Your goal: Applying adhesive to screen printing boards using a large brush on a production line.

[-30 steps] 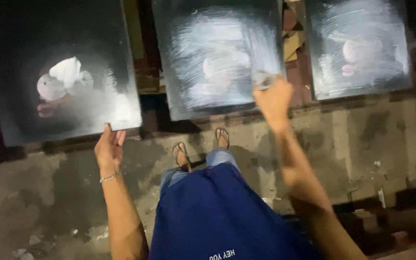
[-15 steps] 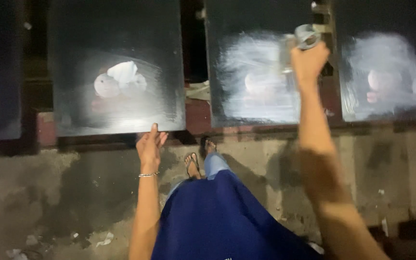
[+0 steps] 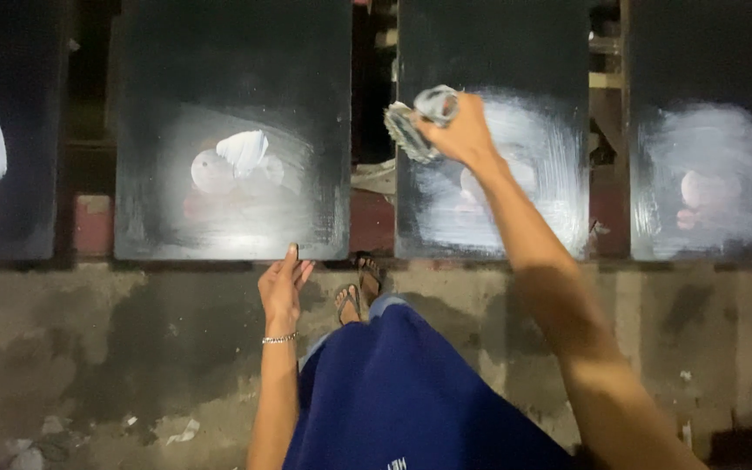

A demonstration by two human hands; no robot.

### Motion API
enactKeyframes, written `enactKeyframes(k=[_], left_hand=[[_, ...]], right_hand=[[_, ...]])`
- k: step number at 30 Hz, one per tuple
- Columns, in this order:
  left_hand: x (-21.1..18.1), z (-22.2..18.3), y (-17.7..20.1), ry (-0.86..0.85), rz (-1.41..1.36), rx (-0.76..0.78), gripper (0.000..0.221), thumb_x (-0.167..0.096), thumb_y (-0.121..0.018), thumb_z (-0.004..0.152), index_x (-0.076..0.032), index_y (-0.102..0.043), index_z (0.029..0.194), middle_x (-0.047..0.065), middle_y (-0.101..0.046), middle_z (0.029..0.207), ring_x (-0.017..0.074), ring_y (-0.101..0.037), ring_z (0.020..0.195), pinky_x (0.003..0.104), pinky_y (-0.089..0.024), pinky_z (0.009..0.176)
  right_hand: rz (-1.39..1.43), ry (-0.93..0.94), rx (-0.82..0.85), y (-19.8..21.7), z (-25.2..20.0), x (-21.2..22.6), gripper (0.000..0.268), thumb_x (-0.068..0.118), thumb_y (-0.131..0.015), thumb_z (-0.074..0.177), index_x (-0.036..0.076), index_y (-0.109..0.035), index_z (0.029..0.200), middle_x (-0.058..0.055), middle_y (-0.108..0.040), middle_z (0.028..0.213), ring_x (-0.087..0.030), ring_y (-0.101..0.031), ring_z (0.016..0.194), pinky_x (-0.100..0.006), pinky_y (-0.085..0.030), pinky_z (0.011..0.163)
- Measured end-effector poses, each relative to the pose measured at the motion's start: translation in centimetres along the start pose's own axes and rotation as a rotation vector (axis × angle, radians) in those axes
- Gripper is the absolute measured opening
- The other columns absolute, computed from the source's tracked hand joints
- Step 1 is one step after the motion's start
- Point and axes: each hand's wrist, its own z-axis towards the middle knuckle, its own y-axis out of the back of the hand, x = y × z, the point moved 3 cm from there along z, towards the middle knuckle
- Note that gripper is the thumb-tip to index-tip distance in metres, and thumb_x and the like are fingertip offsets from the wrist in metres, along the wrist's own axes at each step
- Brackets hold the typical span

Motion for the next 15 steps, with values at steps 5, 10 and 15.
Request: enactKeyframes(k=[5,10,15], left_hand=[[0.7,1.3,0.6,-0.011,0.003,0.039,0.033,-0.029,-0.083,0.083,-0.006,-0.06,0.082,0.011,-0.066,0.087,0.0246,-0.074,0.093,0.033,-0.066,0.094],[1.5,1.9,1.0,-0.059,0.076,0.086,0.035,-0.024,-0.076,0.093,0.006,-0.059,0.097,0.023,-0.064,0.101,0.0353,-0.069,0.108,0.043,-0.06,0.1],[2.2,2.2,1.5,-0.137,0.087,0.087,0.041,-0.023,-0.073,0.1,0.016,-0.062,0.101,0.026,-0.064,0.101,0.0328,-0.068,0.107,0.045,-0.059,0.097]], right_hand=[[-0.102,0.443,0.054,3.8,1.9,-3.6,0.032,0.0,-0.068,0.068,0.017,-0.075,0.094,-0.002,-0.065,0.091,-0.02,-0.064,0.076,-0.034,-0.046,0.069],[-0.258,0.255,0.478,0.9,-6.0,-1.6,0.023,0.009,-0.072,0.073,0.016,-0.075,0.095,-0.007,-0.073,0.094,-0.027,-0.069,0.092,-0.043,-0.055,0.085],[-0.138,0.19,0.627,1.2,-14.5,-1.6,0.033,0.032,-0.074,0.076,0.015,-0.074,0.104,-0.009,-0.077,0.102,-0.035,-0.073,0.097,-0.051,-0.056,0.091]])
